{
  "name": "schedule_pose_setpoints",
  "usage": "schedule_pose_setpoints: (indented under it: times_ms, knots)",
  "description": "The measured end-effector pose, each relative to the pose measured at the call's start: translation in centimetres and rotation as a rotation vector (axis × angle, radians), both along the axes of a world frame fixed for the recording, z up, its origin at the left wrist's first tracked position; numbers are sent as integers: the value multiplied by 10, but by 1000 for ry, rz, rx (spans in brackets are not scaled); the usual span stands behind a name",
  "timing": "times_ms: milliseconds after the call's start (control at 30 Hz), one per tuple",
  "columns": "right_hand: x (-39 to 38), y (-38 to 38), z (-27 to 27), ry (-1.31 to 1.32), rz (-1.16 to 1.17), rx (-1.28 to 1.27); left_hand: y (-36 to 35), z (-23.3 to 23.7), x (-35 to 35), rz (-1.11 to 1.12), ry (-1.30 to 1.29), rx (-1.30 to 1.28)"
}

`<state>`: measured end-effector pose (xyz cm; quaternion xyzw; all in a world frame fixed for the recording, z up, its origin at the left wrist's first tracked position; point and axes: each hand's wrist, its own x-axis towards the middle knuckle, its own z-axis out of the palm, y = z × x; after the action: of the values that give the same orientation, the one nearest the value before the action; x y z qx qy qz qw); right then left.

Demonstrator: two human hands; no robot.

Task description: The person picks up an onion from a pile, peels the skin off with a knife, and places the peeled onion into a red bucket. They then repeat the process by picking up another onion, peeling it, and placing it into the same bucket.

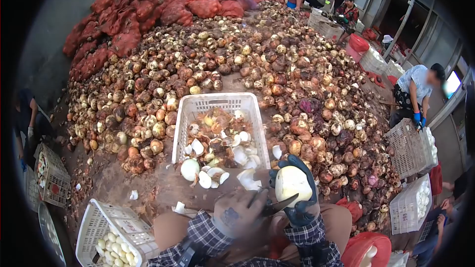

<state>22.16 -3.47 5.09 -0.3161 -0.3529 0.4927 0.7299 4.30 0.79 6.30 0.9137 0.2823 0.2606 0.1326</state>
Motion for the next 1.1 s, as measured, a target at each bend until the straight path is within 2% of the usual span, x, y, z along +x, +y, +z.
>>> schedule_pose_setpoints:
  times_ms: [33,200,300,333,433,567,600,633,667,700,767,800,833,900,967,1000,1033,1067,1100]
  knots:
    - [0,1,-1,-83,-46,-18,-1,0,0,5,8,-11]
    - [-8,6,5,-128,-71,-14,0,-4,0,50,18,67]
    - [-6,-1,9,-239,-97,-34,-1,-2,1,43,-39,-42]
    - [-8,-5,10,-259,-113,-42,-3,7,1,47,66,-158]
    - [-7,0,0,-241,-186,8,-5,-2,3,34,21,-76]
    - [-6,-1,-3,-243,-218,-20,-7,-11,2,51,127,-102]
    - [-2,0,-4,-318,-168,58,-4,-19,1,22,149,-63]
    - [-3,-2,-4,-296,-177,7,-2,-24,-2,-14,242,-3]
    - [-3,-4,-2,-369,-191,25,-2,-30,-2,-22,224,-33]
    - [-3,-6,4,-442,-215,47,-9,-15,1,1,55,-68]
    - [-9,-4,17,-588,-243,98,-5,-19,0,-2,94,-48]
    - [-15,-5,23,-458,-173,15,-5,-20,0,8,115,-90]
    - [-15,-3,23,-528,-216,17,-5,-17,-1,13,125,-142]
    - [-17,-3,26,-621,-264,-20,-8,-14,-3,50,71,-85]
    - [-17,3,24,-599,-246,40,-3,-11,-3,76,37,-53]
    - [-12,5,9,-439,-190,35,2,-18,4,50,-228,42]
    - [-6,2,-5,-280,-143,22,-5,-36,3,106,-53,-1]
    - [-6,1,-6,-304,-156,16,-6,-23,-1,100,-17,-45]
    - [-8,1,-2,-333,-170,28,-2,-21,-2,28,-94,-121]
